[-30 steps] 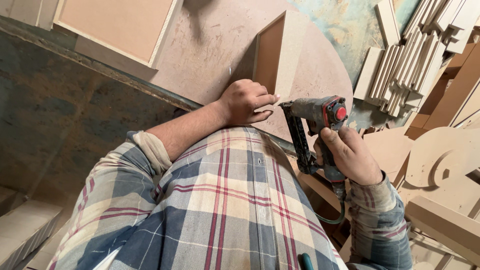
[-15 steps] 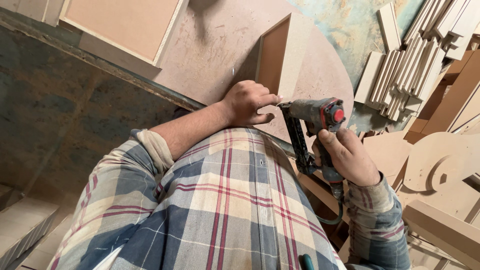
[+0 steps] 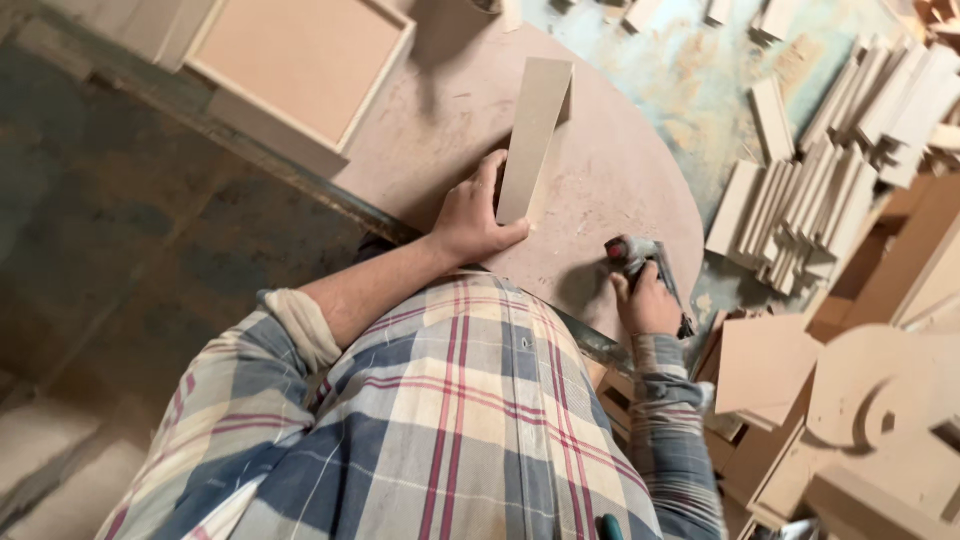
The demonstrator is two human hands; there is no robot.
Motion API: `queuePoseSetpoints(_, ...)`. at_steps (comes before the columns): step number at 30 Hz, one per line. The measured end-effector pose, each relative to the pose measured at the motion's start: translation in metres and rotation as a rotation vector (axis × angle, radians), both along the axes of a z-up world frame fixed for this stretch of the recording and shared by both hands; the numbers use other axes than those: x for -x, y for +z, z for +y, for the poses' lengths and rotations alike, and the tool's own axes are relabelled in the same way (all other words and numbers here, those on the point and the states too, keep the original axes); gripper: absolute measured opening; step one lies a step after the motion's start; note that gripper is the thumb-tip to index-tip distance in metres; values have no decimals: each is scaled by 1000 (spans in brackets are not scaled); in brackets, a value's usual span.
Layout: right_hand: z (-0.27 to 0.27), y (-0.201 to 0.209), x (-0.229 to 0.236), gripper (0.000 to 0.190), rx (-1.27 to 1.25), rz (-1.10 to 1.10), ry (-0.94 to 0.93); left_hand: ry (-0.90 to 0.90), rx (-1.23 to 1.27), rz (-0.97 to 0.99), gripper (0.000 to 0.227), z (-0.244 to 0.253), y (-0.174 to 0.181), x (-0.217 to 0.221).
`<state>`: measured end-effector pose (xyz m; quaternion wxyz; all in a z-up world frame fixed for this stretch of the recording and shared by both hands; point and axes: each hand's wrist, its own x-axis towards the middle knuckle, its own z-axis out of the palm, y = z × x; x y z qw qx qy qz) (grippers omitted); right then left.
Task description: The person assembles small wooden boxes by applying glue to wooden pieces and using a nail gun to fasten them together. The person handles multiple wooden components, applies adhesive, and secures joints with nails to form box structures.
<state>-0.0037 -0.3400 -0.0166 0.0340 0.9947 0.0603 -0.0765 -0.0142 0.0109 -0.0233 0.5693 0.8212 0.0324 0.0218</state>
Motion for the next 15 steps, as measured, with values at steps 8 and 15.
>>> queuePoseSetpoints(8,47,-40,-15,52,-1663,498,-334,-161,1089,237,81,64,-16,27)
queuePoseSetpoints(15,139,-33,-53,28,-1521,794,-232,255,637,61,64,122,-1,66)
